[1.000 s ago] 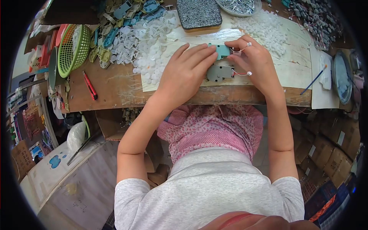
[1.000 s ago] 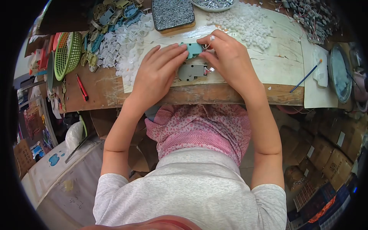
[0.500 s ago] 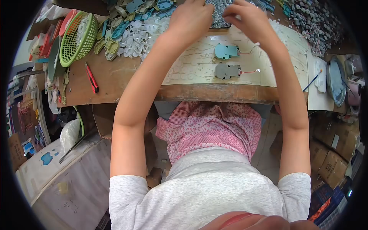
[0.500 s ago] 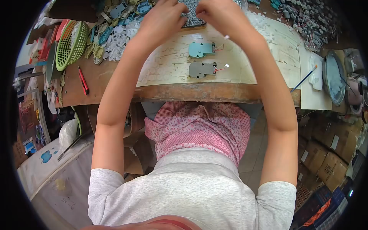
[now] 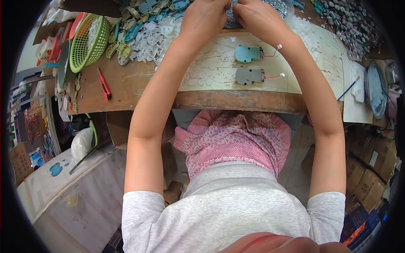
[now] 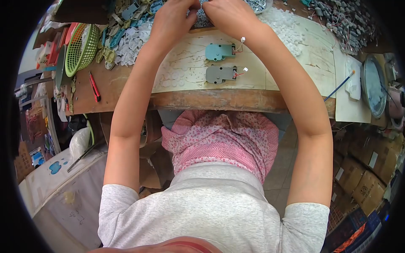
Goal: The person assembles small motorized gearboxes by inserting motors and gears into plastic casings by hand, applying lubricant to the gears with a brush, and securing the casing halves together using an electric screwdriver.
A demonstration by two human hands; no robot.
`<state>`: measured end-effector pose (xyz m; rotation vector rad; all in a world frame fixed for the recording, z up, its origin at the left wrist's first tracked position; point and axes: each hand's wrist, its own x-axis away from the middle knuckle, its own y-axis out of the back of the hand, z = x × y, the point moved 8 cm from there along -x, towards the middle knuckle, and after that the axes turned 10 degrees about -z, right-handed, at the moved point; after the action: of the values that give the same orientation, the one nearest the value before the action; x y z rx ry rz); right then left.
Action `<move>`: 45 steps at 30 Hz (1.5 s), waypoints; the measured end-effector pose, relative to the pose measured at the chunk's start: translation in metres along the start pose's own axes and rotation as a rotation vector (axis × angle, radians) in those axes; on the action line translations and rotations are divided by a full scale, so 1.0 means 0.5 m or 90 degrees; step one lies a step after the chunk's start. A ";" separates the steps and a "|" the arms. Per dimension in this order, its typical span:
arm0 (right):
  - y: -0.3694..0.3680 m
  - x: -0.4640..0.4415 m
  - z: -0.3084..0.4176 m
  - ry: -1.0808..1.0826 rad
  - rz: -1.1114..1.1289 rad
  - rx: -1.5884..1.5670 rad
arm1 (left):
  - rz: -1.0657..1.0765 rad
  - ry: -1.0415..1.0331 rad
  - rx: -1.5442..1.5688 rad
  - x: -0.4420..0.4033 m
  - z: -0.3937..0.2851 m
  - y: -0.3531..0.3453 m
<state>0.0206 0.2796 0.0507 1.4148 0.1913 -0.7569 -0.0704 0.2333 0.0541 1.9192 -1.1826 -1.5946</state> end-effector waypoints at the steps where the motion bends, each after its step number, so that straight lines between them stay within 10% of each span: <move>1: 0.005 0.000 0.001 0.000 -0.001 -0.002 | -0.015 0.003 0.034 0.005 -0.010 0.016; 12: 0.000 -0.007 0.007 0.000 -0.020 0.011 | 0.061 0.283 0.337 0.144 -0.087 0.039; 24: 0.044 0.046 -0.005 -0.255 0.059 -0.257 | -0.038 -0.102 0.052 0.148 -0.161 0.044; 45: 0.044 0.118 0.024 -0.212 0.103 -0.229 | 0.082 -0.040 -0.123 0.003 -0.009 -0.021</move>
<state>0.0744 0.2463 0.0387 0.9361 -0.0456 -0.7683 -0.0626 0.2370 0.0468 1.6501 -1.1091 -1.6455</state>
